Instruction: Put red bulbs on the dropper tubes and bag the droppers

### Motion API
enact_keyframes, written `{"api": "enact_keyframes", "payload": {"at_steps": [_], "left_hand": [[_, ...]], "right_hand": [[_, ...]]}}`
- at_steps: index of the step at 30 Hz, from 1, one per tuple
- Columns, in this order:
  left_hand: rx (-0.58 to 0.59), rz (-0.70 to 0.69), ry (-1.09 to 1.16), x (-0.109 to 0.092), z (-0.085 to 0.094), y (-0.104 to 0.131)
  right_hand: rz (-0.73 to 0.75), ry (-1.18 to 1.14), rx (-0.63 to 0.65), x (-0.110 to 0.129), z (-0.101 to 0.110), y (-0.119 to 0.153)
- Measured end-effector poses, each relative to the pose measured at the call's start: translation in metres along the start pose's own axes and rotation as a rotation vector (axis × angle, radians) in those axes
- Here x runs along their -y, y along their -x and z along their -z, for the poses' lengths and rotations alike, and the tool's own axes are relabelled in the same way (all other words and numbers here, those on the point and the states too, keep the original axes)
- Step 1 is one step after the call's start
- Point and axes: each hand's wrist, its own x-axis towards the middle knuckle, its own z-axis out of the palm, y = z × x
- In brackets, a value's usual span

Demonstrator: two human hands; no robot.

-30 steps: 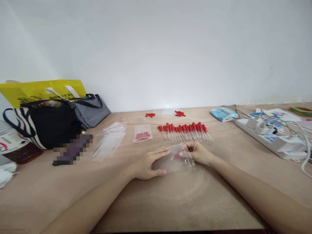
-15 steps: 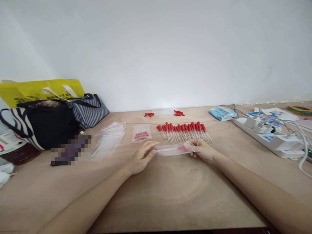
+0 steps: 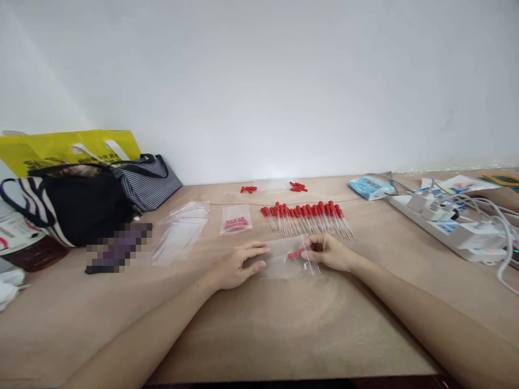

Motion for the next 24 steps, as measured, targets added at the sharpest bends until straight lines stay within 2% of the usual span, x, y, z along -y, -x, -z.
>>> {"api": "enact_keyframes", "payload": {"at_steps": [4,8,10,12,14,16,20,24], "left_hand": [[0.035,0.003,-0.053,-0.001,0.0,0.0],[-0.002,-0.022,-0.088,-0.004,-0.001,0.0],[-0.054,-0.031,-0.09,-0.006,-0.002,-0.001],[-0.101,-0.028,-0.09,-0.007,-0.003,-0.001],[-0.126,-0.028,-0.093,-0.006,-0.003,-0.001],[-0.124,-0.046,-0.088,-0.005,-0.004,0.0],[-0.055,-0.088,-0.031,0.0,-0.004,0.002],[-0.002,-0.074,-0.017,0.002,-0.005,0.004]], "right_hand": [[0.075,0.08,0.007,0.004,0.002,0.0],[0.065,0.155,0.017,0.004,0.024,-0.006],[0.018,0.253,-0.118,0.004,0.035,-0.017],[0.01,0.405,-0.335,0.006,0.041,-0.033],[0.041,0.58,-0.442,0.011,0.038,-0.055],[0.024,0.712,-0.456,0.015,0.031,-0.079],[-0.06,0.753,-0.473,0.017,0.015,-0.12],[-0.157,0.733,-0.486,0.011,0.011,-0.14]]}}
